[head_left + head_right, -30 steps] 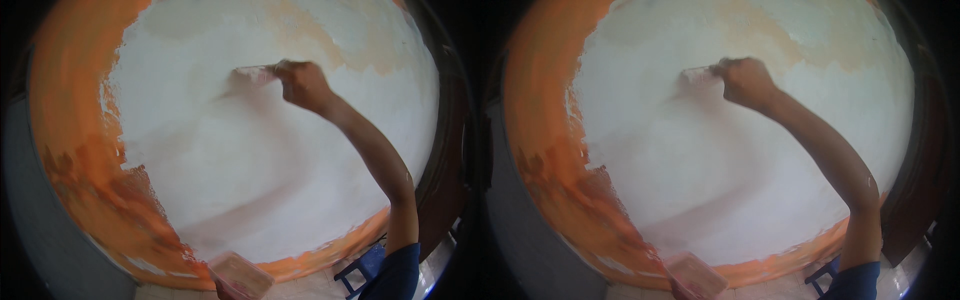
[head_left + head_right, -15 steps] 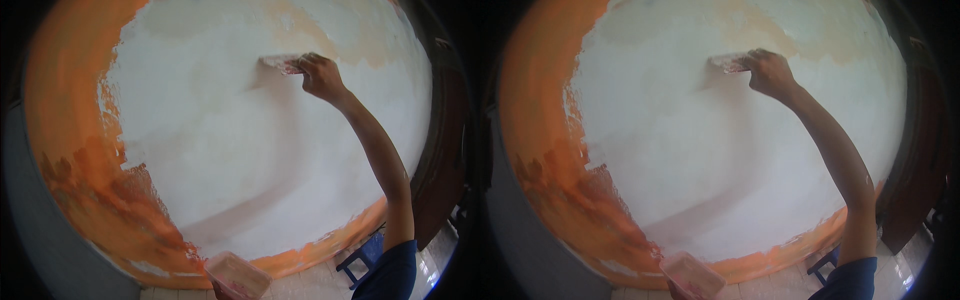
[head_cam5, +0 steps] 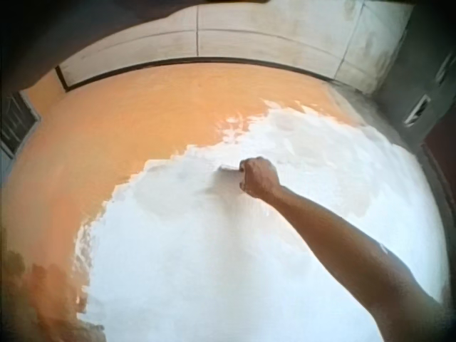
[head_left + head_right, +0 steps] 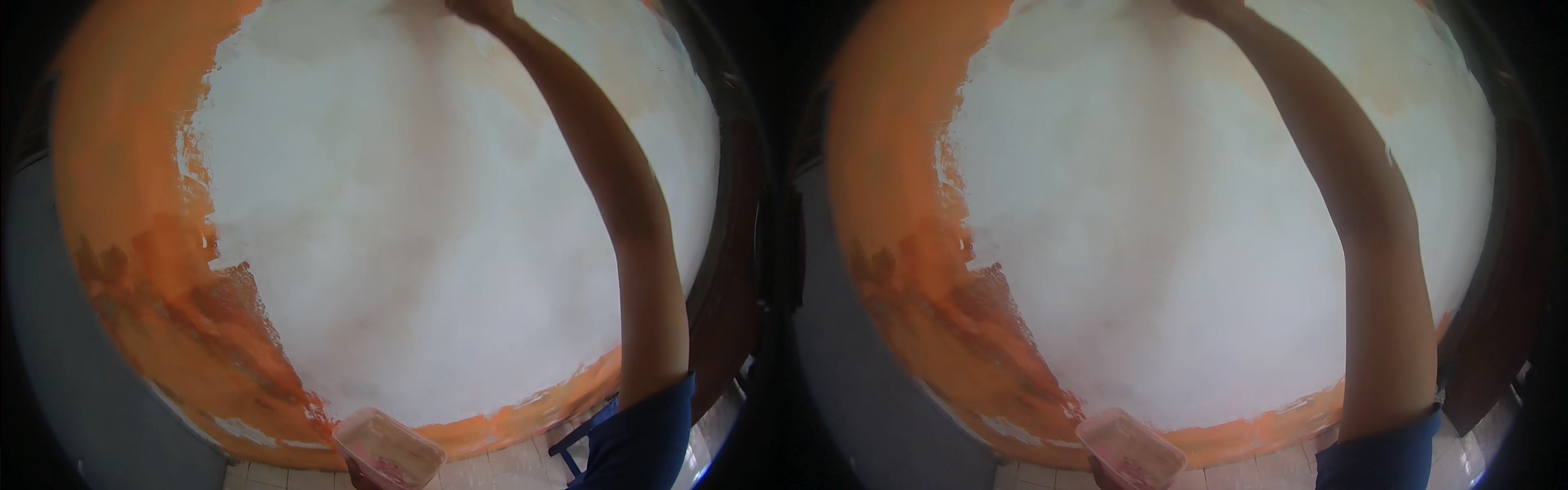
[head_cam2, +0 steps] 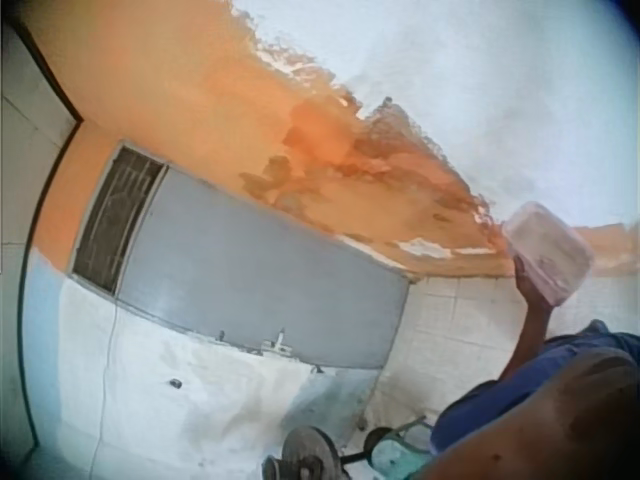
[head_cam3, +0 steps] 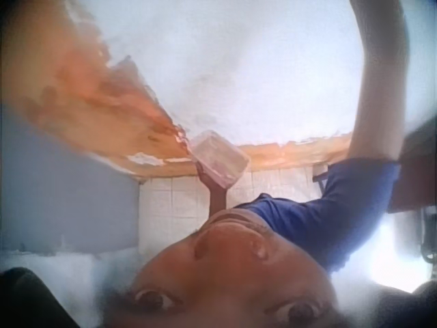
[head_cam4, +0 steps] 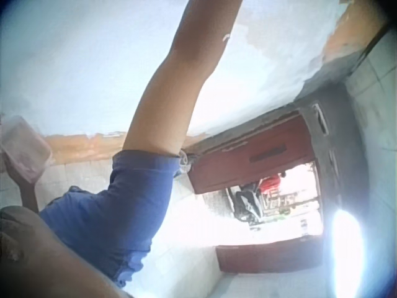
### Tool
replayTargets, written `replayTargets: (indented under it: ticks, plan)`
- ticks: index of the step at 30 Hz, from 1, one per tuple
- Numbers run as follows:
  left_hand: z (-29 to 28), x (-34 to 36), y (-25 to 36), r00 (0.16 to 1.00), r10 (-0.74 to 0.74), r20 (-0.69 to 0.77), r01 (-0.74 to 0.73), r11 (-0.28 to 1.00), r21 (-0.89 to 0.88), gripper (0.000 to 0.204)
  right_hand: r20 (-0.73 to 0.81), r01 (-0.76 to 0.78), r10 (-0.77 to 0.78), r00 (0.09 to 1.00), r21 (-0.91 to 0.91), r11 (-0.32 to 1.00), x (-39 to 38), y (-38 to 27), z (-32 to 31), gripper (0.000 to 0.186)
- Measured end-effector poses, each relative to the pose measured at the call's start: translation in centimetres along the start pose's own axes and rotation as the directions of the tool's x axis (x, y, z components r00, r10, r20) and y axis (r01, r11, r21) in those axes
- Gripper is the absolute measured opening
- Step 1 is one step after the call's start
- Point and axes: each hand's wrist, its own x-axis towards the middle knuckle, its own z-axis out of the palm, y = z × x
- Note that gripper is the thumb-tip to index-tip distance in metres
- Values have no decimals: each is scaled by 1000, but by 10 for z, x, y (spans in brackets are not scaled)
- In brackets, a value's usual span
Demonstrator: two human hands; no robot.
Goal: The person applies a white substance to a wall using a putty knife, spreading it over an orange-painted area. They repeatedly scoop the material from a container and smooth it across the wall surface.
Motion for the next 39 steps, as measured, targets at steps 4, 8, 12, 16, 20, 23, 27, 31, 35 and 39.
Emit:
replayTargets:
  ticks: [4, 8, 12, 16, 20, 23, 27, 31, 35, 39]
  plan:
    - [-2, 5, -8, 993, 63, -97, -56, 995, 77, 69, 146, 203, -206, 968, 36, 979, -84, -27, 5, 23]
    - [6, -1, -13, 984, 4, -177, 5, 999, 49, 71, 214, 281, -336, 917, 251, 927, -173, -60, -44, 32]
    - [13, -4, -15, 977, -43, -211, 50, 998, 29, 73, 184, 237, -296, 937, 285, 929, -160, -50, -59, 32]
    - [15, -4, -23, 978, -12, -207, 20, 999, 37, 73, -128, 110, -102, 986, 52, 993, -94, 9, -35, 24]
    - [23, -2, -28, 980, -18, -196, 20, 1000, 9, 73, -52, 250, -251, 967, -28, 968, -125, 44, -6, 24]
    - [8, 4, -32, 987, -38, -156, 31, 998, -48, 73, 170, 203, -208, 963, 46, 978, -197, 9, -30, 38]
    - [-7, 18, -38, 996, 85, -14, -83, 993, 80, 60, 313, 207, -288, 905, 268, 941, -294, -24, -75, 40]
    - [22, 11, -48, 990, 133, -38, -128, 985, 112, 43, 451, -467, 218, 866, 568, 678, -366, -77, -142, 28]
    - [20, 7, -59, 993, 86, -84, -62, 965, 255, 54, 900, -833, 434, 42, 272, -482, -431, -120, -205, 15]
    - [-11, 10, -73, 995, -13, -103, 33, 980, 198, 57, 958, -615, 117, -261, -71, -785, -484, -133, -249, 18]
